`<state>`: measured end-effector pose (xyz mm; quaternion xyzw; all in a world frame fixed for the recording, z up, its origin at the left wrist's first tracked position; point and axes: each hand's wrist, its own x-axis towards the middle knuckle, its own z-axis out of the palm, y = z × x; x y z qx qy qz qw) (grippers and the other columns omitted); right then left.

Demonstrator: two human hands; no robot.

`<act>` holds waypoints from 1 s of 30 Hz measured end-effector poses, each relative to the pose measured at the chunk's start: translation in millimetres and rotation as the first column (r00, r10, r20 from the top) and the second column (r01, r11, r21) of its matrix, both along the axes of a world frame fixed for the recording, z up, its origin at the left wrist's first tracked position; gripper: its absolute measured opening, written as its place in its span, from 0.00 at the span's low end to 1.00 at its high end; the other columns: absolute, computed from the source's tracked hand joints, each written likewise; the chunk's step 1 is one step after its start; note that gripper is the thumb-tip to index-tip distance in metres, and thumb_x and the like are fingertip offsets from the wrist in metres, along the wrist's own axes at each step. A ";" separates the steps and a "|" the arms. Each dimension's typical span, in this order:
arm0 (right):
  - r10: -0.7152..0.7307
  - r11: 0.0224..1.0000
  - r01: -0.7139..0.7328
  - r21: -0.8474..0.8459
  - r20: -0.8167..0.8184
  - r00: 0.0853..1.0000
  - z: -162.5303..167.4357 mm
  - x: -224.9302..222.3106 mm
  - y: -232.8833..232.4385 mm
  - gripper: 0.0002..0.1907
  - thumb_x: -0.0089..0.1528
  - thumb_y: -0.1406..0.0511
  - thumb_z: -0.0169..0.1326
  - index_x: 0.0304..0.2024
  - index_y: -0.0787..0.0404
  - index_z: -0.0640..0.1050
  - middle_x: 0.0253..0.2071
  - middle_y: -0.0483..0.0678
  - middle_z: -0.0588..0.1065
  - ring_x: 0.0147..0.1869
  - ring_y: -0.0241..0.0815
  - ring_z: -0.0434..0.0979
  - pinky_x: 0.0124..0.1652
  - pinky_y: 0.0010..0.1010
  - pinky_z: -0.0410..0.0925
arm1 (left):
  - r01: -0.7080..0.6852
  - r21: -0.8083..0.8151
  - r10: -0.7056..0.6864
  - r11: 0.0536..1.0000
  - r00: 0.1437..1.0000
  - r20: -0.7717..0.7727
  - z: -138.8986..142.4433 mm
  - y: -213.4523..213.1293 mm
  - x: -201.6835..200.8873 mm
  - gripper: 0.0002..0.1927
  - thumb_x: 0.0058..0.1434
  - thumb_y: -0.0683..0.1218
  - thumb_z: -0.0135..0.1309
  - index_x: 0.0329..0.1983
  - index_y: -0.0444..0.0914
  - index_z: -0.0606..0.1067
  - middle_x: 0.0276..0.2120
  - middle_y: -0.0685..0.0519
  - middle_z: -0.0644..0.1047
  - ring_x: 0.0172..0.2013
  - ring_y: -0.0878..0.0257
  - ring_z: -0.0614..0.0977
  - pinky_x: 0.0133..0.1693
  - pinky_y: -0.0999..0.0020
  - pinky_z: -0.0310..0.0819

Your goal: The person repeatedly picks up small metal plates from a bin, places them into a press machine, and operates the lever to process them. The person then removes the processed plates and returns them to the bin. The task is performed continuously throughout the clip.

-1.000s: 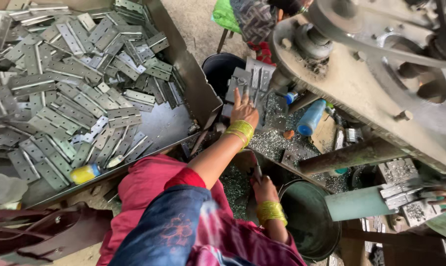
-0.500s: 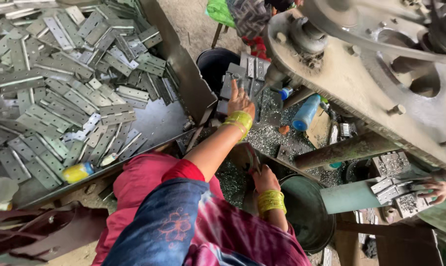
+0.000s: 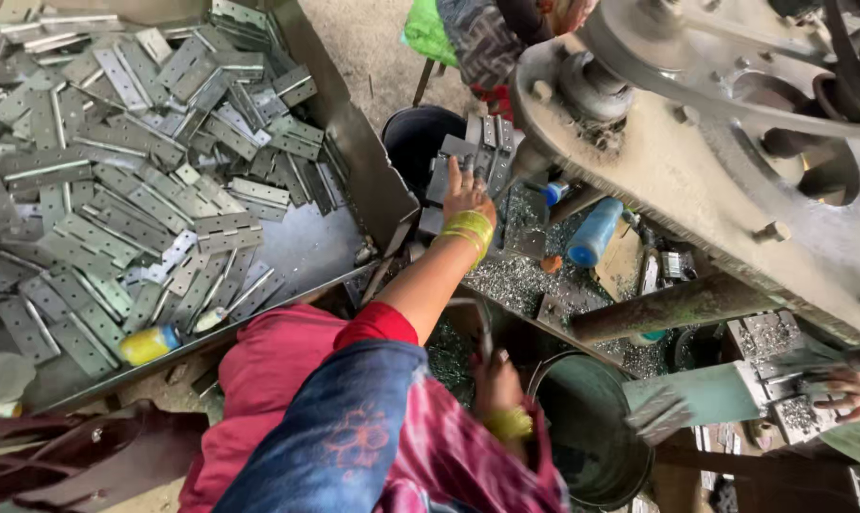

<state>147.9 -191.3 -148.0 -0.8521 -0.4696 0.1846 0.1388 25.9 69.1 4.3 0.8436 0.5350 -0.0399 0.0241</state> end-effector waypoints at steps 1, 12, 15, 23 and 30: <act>-0.026 1.000 0.026 -0.003 -0.032 0.999 -3.1 -5.1 -3.8 0.26 0.61 0.47 0.54 0.48 0.61 0.75 0.42 0.67 0.78 0.49 0.71 0.77 0.46 0.56 0.70 | -0.010 -0.007 0.011 1.000 1.000 0.023 3.3 3.1 1.1 0.25 0.70 0.45 0.35 0.68 0.38 0.69 0.75 0.48 0.58 0.75 0.46 0.47 0.68 0.33 0.15; 0.022 0.869 -0.015 0.495 -0.008 1.000 128.9 -29.2 12.4 0.18 0.61 0.54 0.56 0.47 0.57 0.78 0.36 0.56 0.81 0.39 0.58 0.81 0.39 0.46 0.70 | 0.183 0.206 -0.219 0.961 0.961 0.168 -31.9 -60.7 -51.5 0.22 0.68 0.51 0.43 0.63 0.38 0.69 0.68 0.50 0.66 0.71 0.53 0.60 0.70 0.42 0.31; 0.008 0.869 -0.054 0.491 0.096 0.995 167.4 -45.4 15.8 0.15 0.64 0.55 0.56 0.42 0.58 0.80 0.36 0.56 0.80 0.39 0.57 0.80 0.39 0.46 0.70 | 0.351 0.337 -0.451 0.874 0.845 0.288 -42.8 -75.6 -70.1 0.11 0.74 0.46 0.44 0.56 0.46 0.74 0.65 0.55 0.73 0.63 0.60 0.77 0.72 0.50 0.51; -0.024 0.850 0.020 0.527 0.001 1.000 171.6 -39.2 21.3 0.17 0.64 0.53 0.56 0.42 0.59 0.82 0.37 0.56 0.81 0.41 0.57 0.82 0.42 0.45 0.71 | 0.050 0.178 -0.065 0.983 0.995 0.081 -0.3 -47.1 44.0 0.15 0.73 0.45 0.47 0.55 0.41 0.82 0.64 0.45 0.75 0.60 0.52 0.77 0.59 0.55 0.68; -0.098 0.905 0.093 0.415 -0.009 0.995 178.1 -46.4 22.6 0.18 0.63 0.51 0.56 0.43 0.56 0.83 0.39 0.57 0.82 0.43 0.59 0.82 0.44 0.47 0.72 | 0.084 0.186 -0.035 0.979 0.966 -0.255 6.2 -89.7 -27.1 0.25 0.54 0.46 0.59 0.57 0.44 0.77 0.78 0.46 0.49 0.70 0.49 0.58 0.60 0.57 0.55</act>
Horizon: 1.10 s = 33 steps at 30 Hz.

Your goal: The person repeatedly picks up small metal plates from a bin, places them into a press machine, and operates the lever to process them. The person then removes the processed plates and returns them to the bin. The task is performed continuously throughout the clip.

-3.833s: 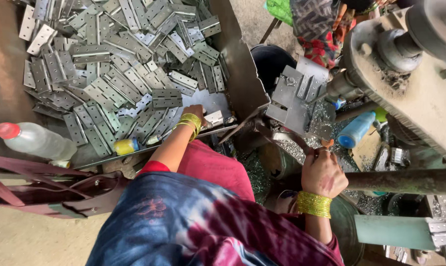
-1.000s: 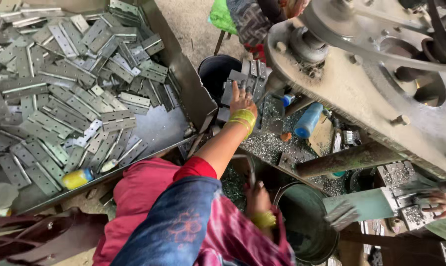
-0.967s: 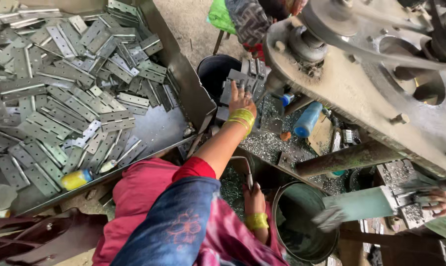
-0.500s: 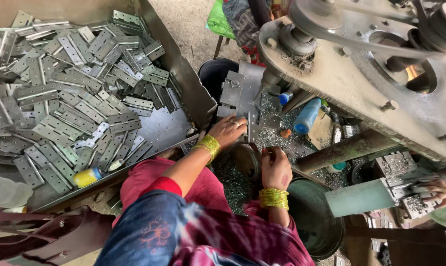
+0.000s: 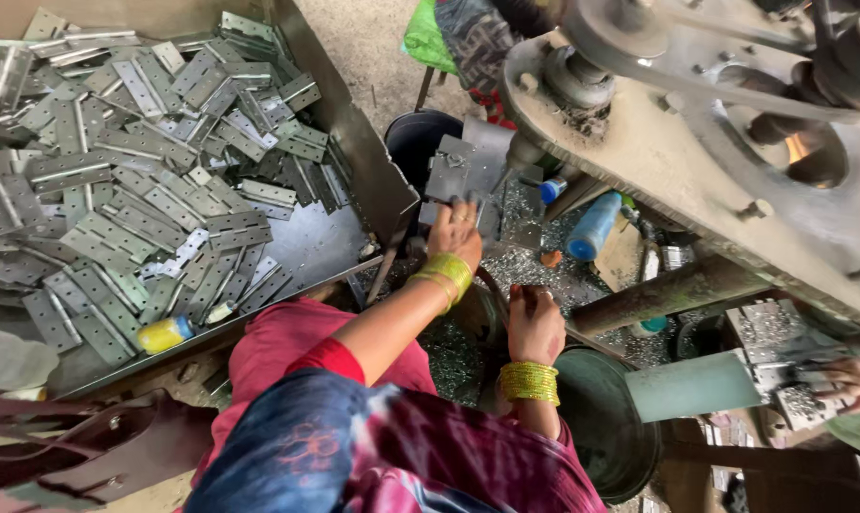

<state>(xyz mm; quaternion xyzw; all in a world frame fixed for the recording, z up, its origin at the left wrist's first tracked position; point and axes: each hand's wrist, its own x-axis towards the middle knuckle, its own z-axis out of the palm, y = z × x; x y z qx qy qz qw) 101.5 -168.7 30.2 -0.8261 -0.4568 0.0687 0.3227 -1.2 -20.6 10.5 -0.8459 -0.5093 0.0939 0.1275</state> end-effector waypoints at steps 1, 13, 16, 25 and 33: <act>0.012 1.000 -0.012 -0.017 0.013 1.000 -0.3 1.6 3.8 0.18 0.62 0.50 0.56 0.44 0.55 0.83 0.39 0.57 0.81 0.43 0.60 0.82 0.44 0.47 0.72 | 0.005 -0.069 -0.002 0.998 0.999 0.051 3.0 -3.8 -4.6 0.19 0.58 0.47 0.56 0.53 0.42 0.80 0.78 0.46 0.47 0.72 0.48 0.54 0.63 0.57 0.51; 0.109 0.914 -0.110 -0.391 -0.025 0.994 -173.8 16.7 -34.6 0.23 0.61 0.53 0.52 0.53 0.60 0.73 0.41 0.67 0.79 0.47 0.70 0.79 0.45 0.56 0.71 | -0.089 -0.021 0.090 0.996 0.918 0.386 -32.2 30.5 20.1 0.17 0.63 0.44 0.47 0.51 0.37 0.83 0.78 0.50 0.49 0.73 0.55 0.53 0.63 0.59 0.51; 0.032 0.915 -0.101 -0.391 -0.180 0.983 -178.4 33.1 -26.4 0.23 0.58 0.53 0.55 0.50 0.60 0.74 0.43 0.65 0.79 0.49 0.69 0.78 0.45 0.57 0.71 | -0.114 0.057 0.077 0.992 0.892 0.446 -38.7 33.2 19.2 0.22 0.57 0.44 0.47 0.53 0.36 0.80 0.75 0.50 0.50 0.71 0.53 0.53 0.60 0.59 0.51; 0.097 0.907 -0.132 -0.401 -0.105 0.990 -178.3 33.9 -28.4 0.23 0.60 0.55 0.54 0.53 0.60 0.75 0.43 0.69 0.78 0.50 0.72 0.77 0.48 0.56 0.71 | -0.188 -0.085 0.201 0.978 0.777 0.596 -43.9 50.1 33.8 0.30 0.66 0.42 0.44 0.72 0.32 0.67 0.76 0.47 0.55 0.65 0.53 0.59 0.60 0.63 0.57; 0.186 0.874 -0.219 -0.433 -0.118 0.975 -162.7 57.8 -5.3 0.23 0.60 0.51 0.55 0.48 0.61 0.77 0.44 0.66 0.79 0.52 0.69 0.79 0.50 0.54 0.71 | -0.112 -0.158 0.145 0.981 0.966 0.215 -14.6 58.5 19.1 0.26 0.61 0.37 0.47 0.65 0.41 0.71 0.78 0.51 0.49 0.77 0.56 0.44 0.58 0.66 0.56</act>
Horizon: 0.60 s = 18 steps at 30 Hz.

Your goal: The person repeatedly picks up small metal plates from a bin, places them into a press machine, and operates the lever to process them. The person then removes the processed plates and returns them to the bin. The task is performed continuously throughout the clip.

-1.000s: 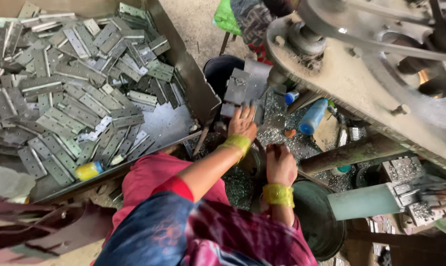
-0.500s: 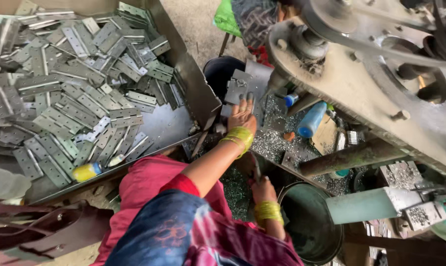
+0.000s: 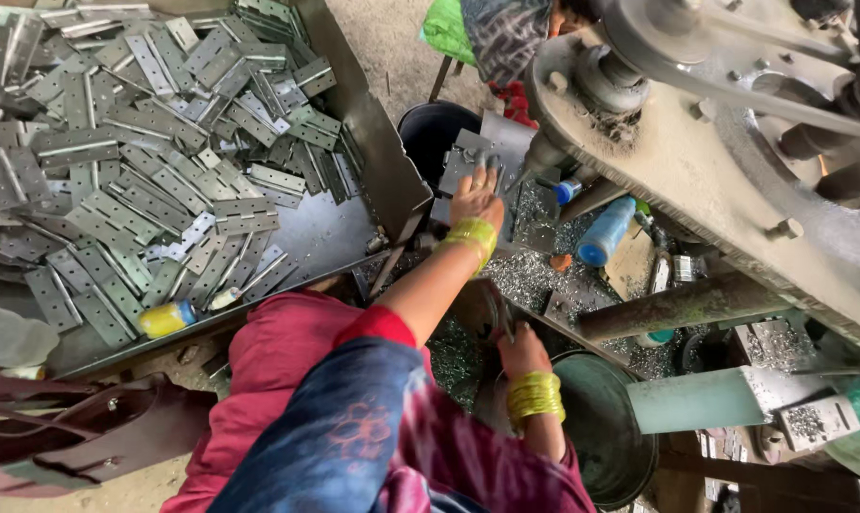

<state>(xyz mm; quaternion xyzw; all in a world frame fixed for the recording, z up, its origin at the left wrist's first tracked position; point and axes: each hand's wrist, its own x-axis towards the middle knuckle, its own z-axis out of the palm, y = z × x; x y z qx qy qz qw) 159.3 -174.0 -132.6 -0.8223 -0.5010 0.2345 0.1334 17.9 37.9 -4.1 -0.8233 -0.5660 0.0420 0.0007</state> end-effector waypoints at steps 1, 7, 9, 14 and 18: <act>0.008 1.000 -0.007 0.014 -0.021 1.000 0.7 0.1 0.1 0.22 0.60 0.52 0.54 0.48 0.60 0.77 0.43 0.65 0.80 0.51 0.67 0.80 0.50 0.53 0.72 | -0.010 -0.017 0.010 1.000 0.999 0.039 0.4 1.6 2.2 0.24 0.63 0.39 0.47 0.62 0.41 0.73 0.78 0.50 0.49 0.78 0.56 0.46 0.59 0.66 0.55; -0.140 0.990 0.140 0.001 0.019 0.990 -11.7 -33.4 -22.8 0.27 0.63 0.46 0.52 0.50 0.61 0.75 0.44 0.67 0.78 0.52 0.72 0.76 0.50 0.57 0.69 | -0.236 0.245 0.126 0.941 0.911 0.393 -22.5 5.1 10.5 0.27 0.64 0.43 0.44 0.66 0.40 0.74 0.77 0.51 0.55 0.65 0.60 0.57 0.55 0.66 0.54; -0.077 0.997 0.077 0.003 0.002 0.997 -6.5 -30.4 -19.9 0.27 0.62 0.46 0.54 0.49 0.61 0.77 0.45 0.68 0.77 0.53 0.72 0.75 0.50 0.56 0.69 | -0.179 0.161 0.108 0.971 0.920 0.376 -26.9 6.4 10.9 0.23 0.67 0.45 0.42 0.63 0.40 0.76 0.74 0.52 0.58 0.73 0.58 0.58 0.61 0.63 0.53; 0.057 0.998 -0.059 0.037 0.030 0.998 13.4 9.2 5.5 0.24 0.61 0.51 0.53 0.49 0.62 0.77 0.43 0.67 0.79 0.52 0.69 0.79 0.48 0.54 0.72 | -0.117 0.106 0.111 0.988 0.992 0.057 -19.3 15.2 28.1 0.22 0.66 0.46 0.41 0.60 0.42 0.75 0.73 0.49 0.58 0.72 0.58 0.56 0.57 0.62 0.54; -0.062 0.989 0.060 0.133 0.014 0.998 -19.8 -4.4 -11.0 0.26 0.60 0.52 0.54 0.52 0.64 0.75 0.42 0.69 0.77 0.49 0.73 0.77 0.44 0.56 0.71 | -0.190 0.215 0.149 0.958 0.970 0.193 -14.2 25.0 44.2 0.21 0.65 0.48 0.43 0.58 0.41 0.77 0.64 0.48 0.68 0.65 0.56 0.63 0.59 0.58 0.54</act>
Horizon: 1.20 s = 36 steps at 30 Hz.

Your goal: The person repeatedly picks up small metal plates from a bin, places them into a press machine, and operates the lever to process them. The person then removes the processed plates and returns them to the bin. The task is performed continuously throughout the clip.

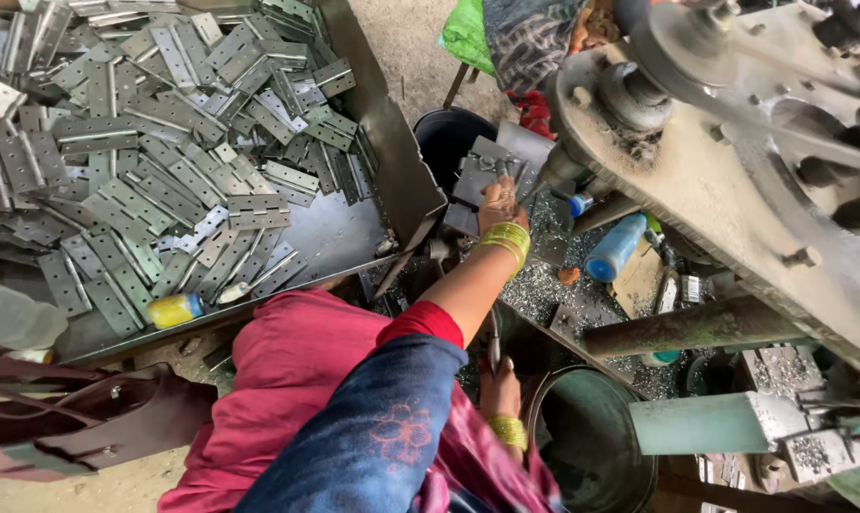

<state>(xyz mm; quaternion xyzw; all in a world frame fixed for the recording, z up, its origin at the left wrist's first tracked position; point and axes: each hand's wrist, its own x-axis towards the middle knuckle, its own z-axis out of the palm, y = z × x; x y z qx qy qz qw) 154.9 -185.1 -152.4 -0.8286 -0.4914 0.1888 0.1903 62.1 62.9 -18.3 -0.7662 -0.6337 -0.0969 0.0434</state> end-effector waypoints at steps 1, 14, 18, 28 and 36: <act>-0.014 0.998 0.013 0.058 0.013 1.000 -12.5 -10.0 -7.9 0.28 0.60 0.51 0.55 0.54 0.64 0.74 0.41 0.70 0.76 0.48 0.74 0.75 0.43 0.57 0.70 | -0.013 0.031 0.013 0.999 1.000 0.014 0.5 0.5 -1.7 0.21 0.65 0.48 0.43 0.57 0.41 0.78 0.62 0.48 0.70 0.63 0.55 0.65 0.59 0.57 0.54; 0.243 0.741 -0.008 0.672 -0.257 0.936 123.6 -25.5 3.0 0.21 0.76 0.55 0.54 0.51 0.71 0.78 0.41 0.56 0.79 0.41 0.41 0.81 0.43 0.30 0.76 | 0.160 0.143 -0.203 0.977 0.906 0.371 -57.9 -86.8 -288.8 0.17 0.53 0.39 0.53 0.44 0.45 0.83 0.42 0.52 0.83 0.49 0.53 0.81 0.50 0.51 0.70; 0.130 0.796 -0.074 0.600 -0.051 0.990 171.3 -40.4 11.1 0.21 0.75 0.57 0.52 0.50 0.72 0.80 0.36 0.56 0.80 0.36 0.43 0.81 0.39 0.30 0.72 | -0.415 0.291 0.425 0.862 0.904 0.031 -102.4 -34.8 -394.2 0.24 0.49 0.54 0.50 0.46 0.38 0.81 0.48 0.47 0.78 0.48 0.50 0.77 0.50 0.43 0.70; 0.017 0.875 -0.134 0.465 0.247 0.969 175.0 -39.0 18.7 0.11 0.73 0.60 0.57 0.44 0.60 0.85 0.37 0.55 0.81 0.36 0.52 0.80 0.39 0.43 0.70 | -0.095 -0.075 0.097 0.993 0.995 0.021 -118.4 -68.5 -375.9 0.14 0.70 0.45 0.46 0.44 0.34 0.81 0.47 0.43 0.80 0.47 0.49 0.82 0.45 0.54 0.77; -0.027 0.873 -0.088 0.479 0.229 0.973 172.3 -42.0 18.6 0.13 0.72 0.57 0.57 0.46 0.59 0.84 0.36 0.55 0.81 0.38 0.56 0.81 0.40 0.45 0.70 | -0.309 -0.152 0.316 0.939 0.949 0.021 -121.8 -60.0 -393.9 0.11 0.59 0.43 0.51 0.39 0.39 0.83 0.44 0.43 0.82 0.44 0.47 0.85 0.44 0.51 0.80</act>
